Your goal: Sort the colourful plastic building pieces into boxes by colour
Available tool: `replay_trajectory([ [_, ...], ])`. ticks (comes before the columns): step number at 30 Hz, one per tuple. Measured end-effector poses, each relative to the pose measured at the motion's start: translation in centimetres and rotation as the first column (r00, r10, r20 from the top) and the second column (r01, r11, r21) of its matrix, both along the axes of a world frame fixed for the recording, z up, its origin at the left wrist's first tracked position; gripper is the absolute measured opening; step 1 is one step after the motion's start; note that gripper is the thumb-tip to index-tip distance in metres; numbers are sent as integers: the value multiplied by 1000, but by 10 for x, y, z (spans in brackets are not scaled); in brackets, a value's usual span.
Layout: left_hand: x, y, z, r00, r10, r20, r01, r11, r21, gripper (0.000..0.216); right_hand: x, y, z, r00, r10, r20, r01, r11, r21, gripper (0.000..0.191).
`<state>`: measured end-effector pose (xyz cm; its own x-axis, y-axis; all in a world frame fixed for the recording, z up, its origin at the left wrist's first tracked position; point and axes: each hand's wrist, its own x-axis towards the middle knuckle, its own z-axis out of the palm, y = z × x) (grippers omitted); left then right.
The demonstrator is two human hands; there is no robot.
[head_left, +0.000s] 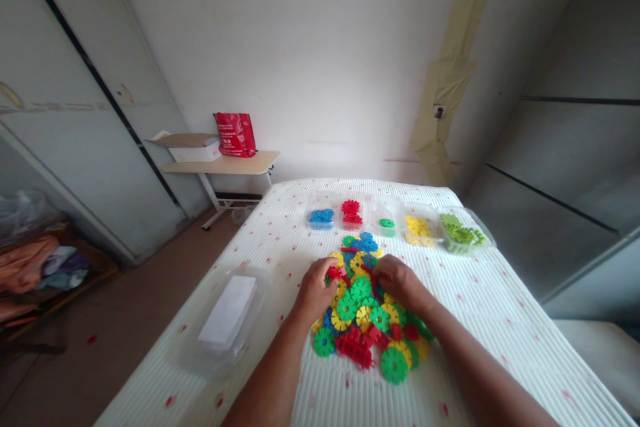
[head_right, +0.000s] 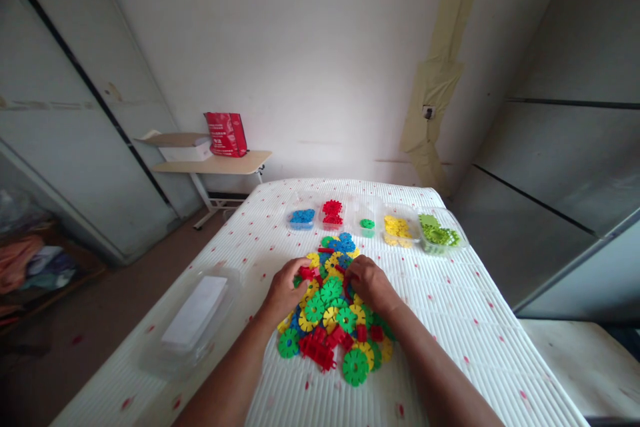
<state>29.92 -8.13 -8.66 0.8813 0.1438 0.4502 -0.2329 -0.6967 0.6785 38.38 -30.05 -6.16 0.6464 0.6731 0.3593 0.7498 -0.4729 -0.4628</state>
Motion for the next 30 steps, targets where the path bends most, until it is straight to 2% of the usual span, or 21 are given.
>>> replay_trajectory([
  [5, 0, -1, 2, 998, -21, 58, 19, 999, 34, 42, 4, -8, 0, 984, -60, -169, 83, 987, 135, 10],
  [8, 1, -1, 1, 999, -14, 53, 11, 998, 55, 42, 9, -10, 2, 961, -104, -257, 161, 964, 213, 9],
  [10, 2, -2, 0, 1000, 8, 28, -10, 997, 74, 41, 16, -9, 7, 967, -144, -212, 196, 948, 249, 11],
  [15, 1, -3, 4, 999, -7, -43, 14, 985, 170, 42, 49, 13, 34, 965, -255, 53, 233, 935, 267, 12],
  [17, -1, -3, 8, 997, -41, -60, 53, 975, 218, 44, 70, 28, 45, 954, -265, 143, 224, 942, 249, 14],
  [20, -2, -4, 13, 994, -85, -72, 100, 963, 249, 47, 102, 50, 55, 937, -232, 262, 199, 969, 148, 19],
  [23, -3, -5, 14, 991, -103, -81, 119, 965, 234, 47, 127, 66, 59, 938, -146, 315, 142, 989, 35, 25],
  [26, -3, -4, 14, 990, -100, -98, 120, 968, 221, 48, 142, 73, 58, 946, -85, 312, 94, 995, -14, 37],
  [28, -3, -3, 14, 989, -97, -111, 120, 968, 221, 50, 145, 71, 57, 942, -104, 320, 113, 994, -11, 49],
  [30, -3, -3, 14, 987, -109, -117, 134, 964, 230, 53, 142, 64, 55, 927, -146, 345, 147, 989, 22, 53],
])
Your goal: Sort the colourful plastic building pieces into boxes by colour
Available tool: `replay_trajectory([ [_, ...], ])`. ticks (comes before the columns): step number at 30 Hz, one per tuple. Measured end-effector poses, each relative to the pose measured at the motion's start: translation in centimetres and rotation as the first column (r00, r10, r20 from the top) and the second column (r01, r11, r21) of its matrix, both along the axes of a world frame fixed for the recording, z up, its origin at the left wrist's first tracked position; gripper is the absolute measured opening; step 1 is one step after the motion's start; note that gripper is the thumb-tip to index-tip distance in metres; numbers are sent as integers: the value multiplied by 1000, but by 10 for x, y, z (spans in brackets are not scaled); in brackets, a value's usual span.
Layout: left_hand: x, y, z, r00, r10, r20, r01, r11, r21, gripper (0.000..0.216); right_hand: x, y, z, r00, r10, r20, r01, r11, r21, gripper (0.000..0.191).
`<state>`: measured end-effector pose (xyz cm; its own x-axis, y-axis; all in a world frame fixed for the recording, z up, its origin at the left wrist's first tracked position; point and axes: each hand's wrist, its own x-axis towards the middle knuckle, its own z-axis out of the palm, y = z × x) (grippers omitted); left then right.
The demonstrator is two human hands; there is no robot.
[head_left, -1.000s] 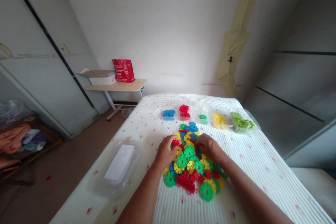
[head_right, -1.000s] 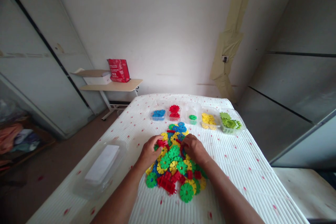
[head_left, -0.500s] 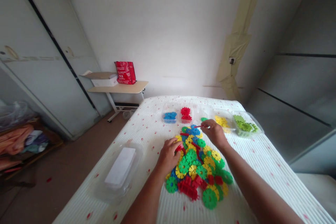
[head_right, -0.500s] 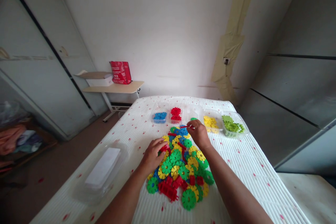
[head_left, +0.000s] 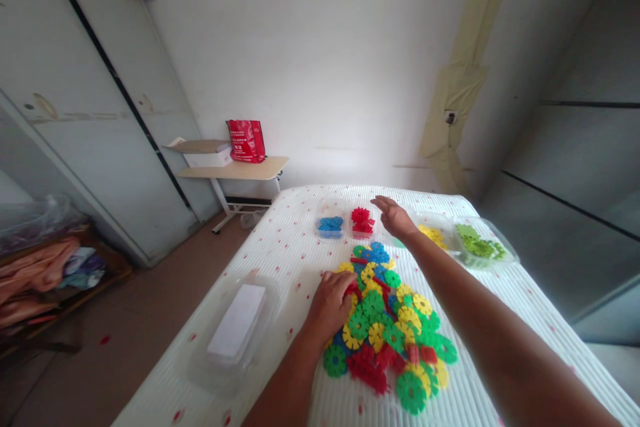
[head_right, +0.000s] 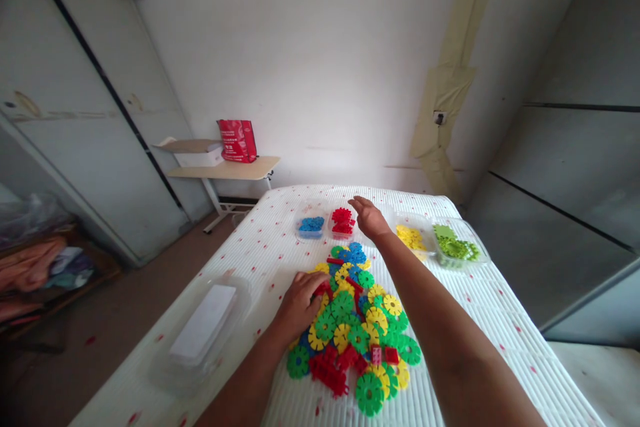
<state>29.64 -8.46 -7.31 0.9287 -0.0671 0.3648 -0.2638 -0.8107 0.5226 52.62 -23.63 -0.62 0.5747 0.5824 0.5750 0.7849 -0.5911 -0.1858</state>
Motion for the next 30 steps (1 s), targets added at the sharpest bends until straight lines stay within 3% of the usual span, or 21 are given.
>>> replay_trajectory([
  [6, 1, -2, -2, 1000, -30, 7, 29, 992, 120, 54, -47, -55, -16, 993, 54, 107, -65, 993, 101, 27],
  [10, 2, -6, -1, 1000, -20, 4, 20, 988, 152, 48, -94, -106, -44, 988, 140, 71, -145, 986, 78, 23],
  [14, 3, -8, -1, 1000, -9, 10, 8, 994, 112, 50, -119, -143, -75, 995, 90, -38, -88, 994, 61, 23],
  [18, 4, -7, -2, 1000, -6, 13, 6, 1000, -27, 53, -121, -150, -90, 996, 17, -93, -7, 995, 104, 24],
  [24, 0, -4, -1, 996, 78, 33, -64, 952, -299, 50, -120, -141, -86, 990, 9, -138, 5, 995, 100, 25],
  [30, 7, 0, 28, 994, 62, 91, -22, 923, -384, 51, -122, -142, -85, 988, 19, -155, -3, 995, 101, 23],
])
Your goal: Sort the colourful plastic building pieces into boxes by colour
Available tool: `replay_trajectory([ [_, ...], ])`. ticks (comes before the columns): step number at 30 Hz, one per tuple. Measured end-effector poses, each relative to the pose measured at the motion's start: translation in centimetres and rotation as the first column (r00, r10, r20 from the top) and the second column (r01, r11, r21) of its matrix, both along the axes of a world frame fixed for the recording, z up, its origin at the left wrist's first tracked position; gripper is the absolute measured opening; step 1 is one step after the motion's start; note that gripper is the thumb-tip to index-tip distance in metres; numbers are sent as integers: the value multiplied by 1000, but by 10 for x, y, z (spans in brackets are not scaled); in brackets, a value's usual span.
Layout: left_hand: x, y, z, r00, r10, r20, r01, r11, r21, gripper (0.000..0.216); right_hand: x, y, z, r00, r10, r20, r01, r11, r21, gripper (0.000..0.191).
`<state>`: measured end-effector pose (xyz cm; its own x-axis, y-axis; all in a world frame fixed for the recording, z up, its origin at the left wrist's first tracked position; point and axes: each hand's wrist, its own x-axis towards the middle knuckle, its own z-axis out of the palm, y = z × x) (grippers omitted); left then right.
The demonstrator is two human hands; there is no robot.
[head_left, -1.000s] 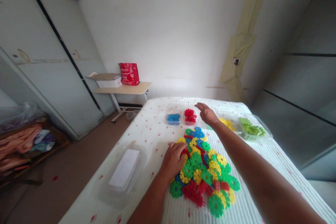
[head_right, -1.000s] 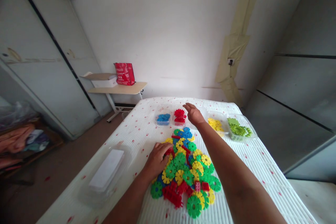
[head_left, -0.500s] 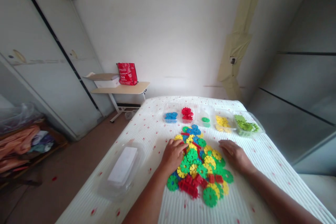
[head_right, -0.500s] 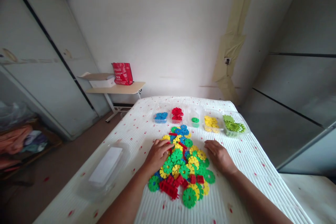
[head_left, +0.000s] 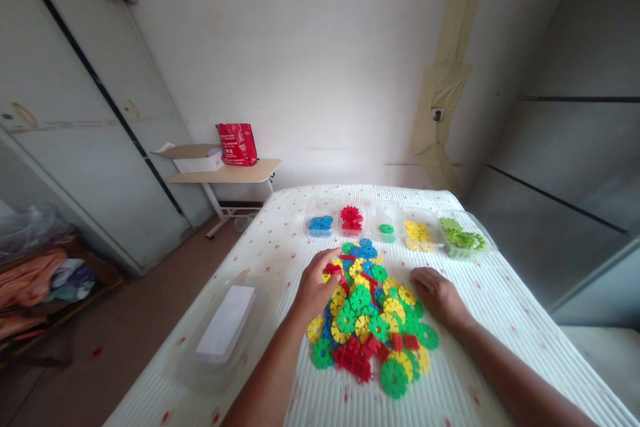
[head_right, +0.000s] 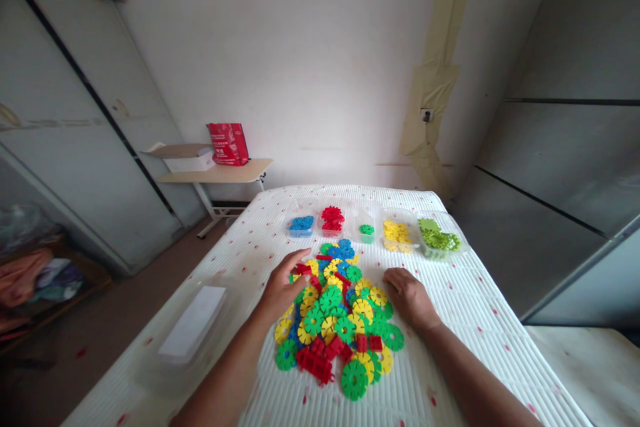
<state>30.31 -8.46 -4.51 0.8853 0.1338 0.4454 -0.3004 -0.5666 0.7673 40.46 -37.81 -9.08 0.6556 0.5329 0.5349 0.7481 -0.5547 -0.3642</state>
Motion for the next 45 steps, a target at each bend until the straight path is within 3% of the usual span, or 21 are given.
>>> replay_trajectory([
  [4, 35, -1, 33, 998, 38, 42, -42, 994, 102, 51, -1, 2, 2, 1000, 7, -4, -7, 1000, -18, 23],
  [8, 97, -11, 54, 995, 84, 55, -92, 982, 167, 50, -1, 4, 4, 1000, -3, -12, 3, 999, -35, 23],
  [12, 152, -23, 53, 993, 114, 33, -118, 976, 185, 48, -3, 4, 6, 1000, -9, -17, 8, 999, -42, 22],
  [15, 166, -23, 46, 987, 161, -8, -158, 976, 153, 49, -4, 3, 7, 1000, -6, -17, 6, 1000, -28, 23],
  [19, 137, -13, 40, 979, 195, -56, -188, 976, 107, 44, -3, 3, 7, 1000, 13, -25, -14, 999, -36, 25],
  [24, 59, -10, 28, 971, 170, -169, -105, 937, 334, 31, -2, 4, 4, 1000, -2, -17, 1, 999, -48, 25],
  [29, -1, -26, 0, 987, 23, -159, 48, 904, 425, 57, -4, 7, 8, 999, -20, -27, 17, 995, -95, 24],
  [32, -12, -35, -13, 986, -7, -166, 87, 871, 483, 66, -6, 9, 10, 999, -34, -4, 33, 992, -118, 25],
  [35, -13, -36, -21, 985, -40, -170, 120, 866, 486, 59, -5, 9, 8, 999, -29, 20, 32, 991, -129, 26],
  [41, -7, -16, -32, 985, -115, -130, 152, 931, 330, 51, -1, 12, 9, 998, -59, 15, 60, 994, -96, 24],
  [45, -6, -3, -36, 994, -65, -84, 82, 971, 226, 39, -7, 40, 23, 999, -7, -38, 4, 996, -87, 26],
])
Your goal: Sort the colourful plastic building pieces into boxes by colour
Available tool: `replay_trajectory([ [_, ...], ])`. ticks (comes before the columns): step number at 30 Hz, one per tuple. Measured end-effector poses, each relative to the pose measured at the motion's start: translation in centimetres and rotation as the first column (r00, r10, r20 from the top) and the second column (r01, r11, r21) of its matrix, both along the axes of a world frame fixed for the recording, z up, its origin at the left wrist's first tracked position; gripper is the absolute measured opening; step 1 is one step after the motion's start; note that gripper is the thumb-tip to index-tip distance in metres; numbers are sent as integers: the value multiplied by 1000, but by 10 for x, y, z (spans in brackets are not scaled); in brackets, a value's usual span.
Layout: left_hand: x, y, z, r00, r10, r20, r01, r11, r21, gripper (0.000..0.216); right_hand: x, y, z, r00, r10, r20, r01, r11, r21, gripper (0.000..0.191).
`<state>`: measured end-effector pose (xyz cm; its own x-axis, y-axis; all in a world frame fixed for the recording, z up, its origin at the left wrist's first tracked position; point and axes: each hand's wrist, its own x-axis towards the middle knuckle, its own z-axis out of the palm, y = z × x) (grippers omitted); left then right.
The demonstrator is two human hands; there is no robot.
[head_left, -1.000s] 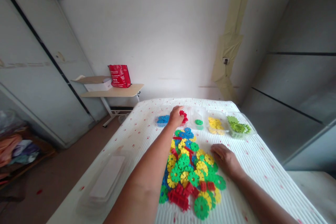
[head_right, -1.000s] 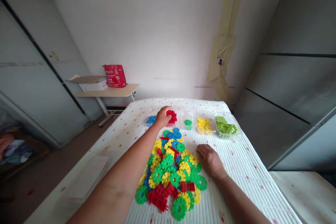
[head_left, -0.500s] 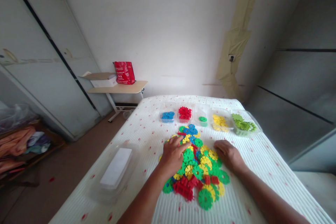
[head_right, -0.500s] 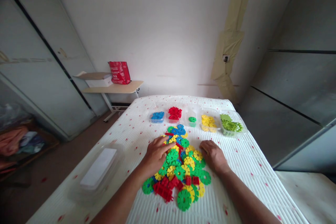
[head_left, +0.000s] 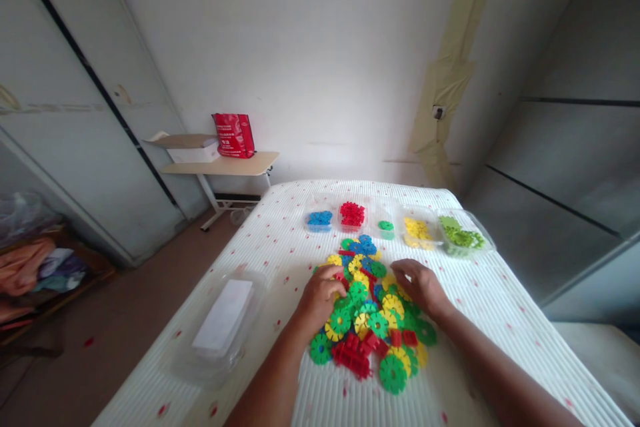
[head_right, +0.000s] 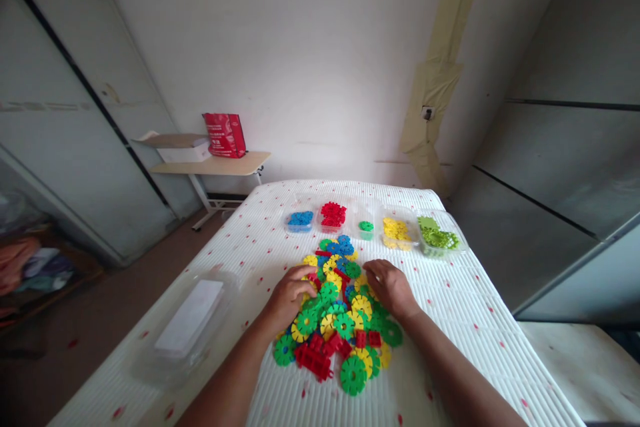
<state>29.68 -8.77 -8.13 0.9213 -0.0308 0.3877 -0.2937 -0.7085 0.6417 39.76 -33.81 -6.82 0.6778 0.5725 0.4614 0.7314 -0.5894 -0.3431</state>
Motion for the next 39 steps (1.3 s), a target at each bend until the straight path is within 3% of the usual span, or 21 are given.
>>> replay_trajectory([
  [3, 0, 6, 0, 998, 61, -7, -61, 997, -43, 35, -9, 33, 13, 997, 17, -81, -24, 996, -87, 24],
  [5, 0, 9, 0, 996, 88, -25, -89, 994, -64, 35, -14, 54, 20, 992, -44, -115, 16, 972, -236, 21],
  [8, 1, 13, -2, 995, 90, -41, -93, 991, -94, 38, -17, 75, 22, 982, -171, -82, 114, 878, -465, 21],
  [11, 2, 15, -4, 996, 89, -28, -92, 989, -113, 39, -15, 84, 21, 973, -227, -36, 168, 812, -559, 23],
  [14, 4, 14, -4, 994, 105, 1, -104, 988, -117, 36, -9, 85, 24, 970, -239, -36, 176, 802, -571, 21],
  [20, 6, 12, 2, 991, 136, -3, -136, 987, -89, 33, 5, 106, 42, 981, -192, -17, 160, 860, -484, 20],
  [25, 5, 15, -3, 982, 178, -67, -184, 976, -115, 37, 14, 133, 37, 987, -157, -22, 122, 840, -528, 20],
  [31, 7, 17, -9, 981, 173, -86, -183, 975, -128, 40, 23, 143, 29, 987, -155, -45, 102, 813, -573, 24],
  [36, 8, 16, -10, 980, 186, -76, -193, 976, -97, 42, 19, 147, 34, 991, -121, -63, 62, 811, -582, 24],
  [39, 8, 15, -10, 977, 196, -83, -203, 975, -94, 41, 21, 149, 43, 985, -163, -61, 103, 830, -547, 26],
])
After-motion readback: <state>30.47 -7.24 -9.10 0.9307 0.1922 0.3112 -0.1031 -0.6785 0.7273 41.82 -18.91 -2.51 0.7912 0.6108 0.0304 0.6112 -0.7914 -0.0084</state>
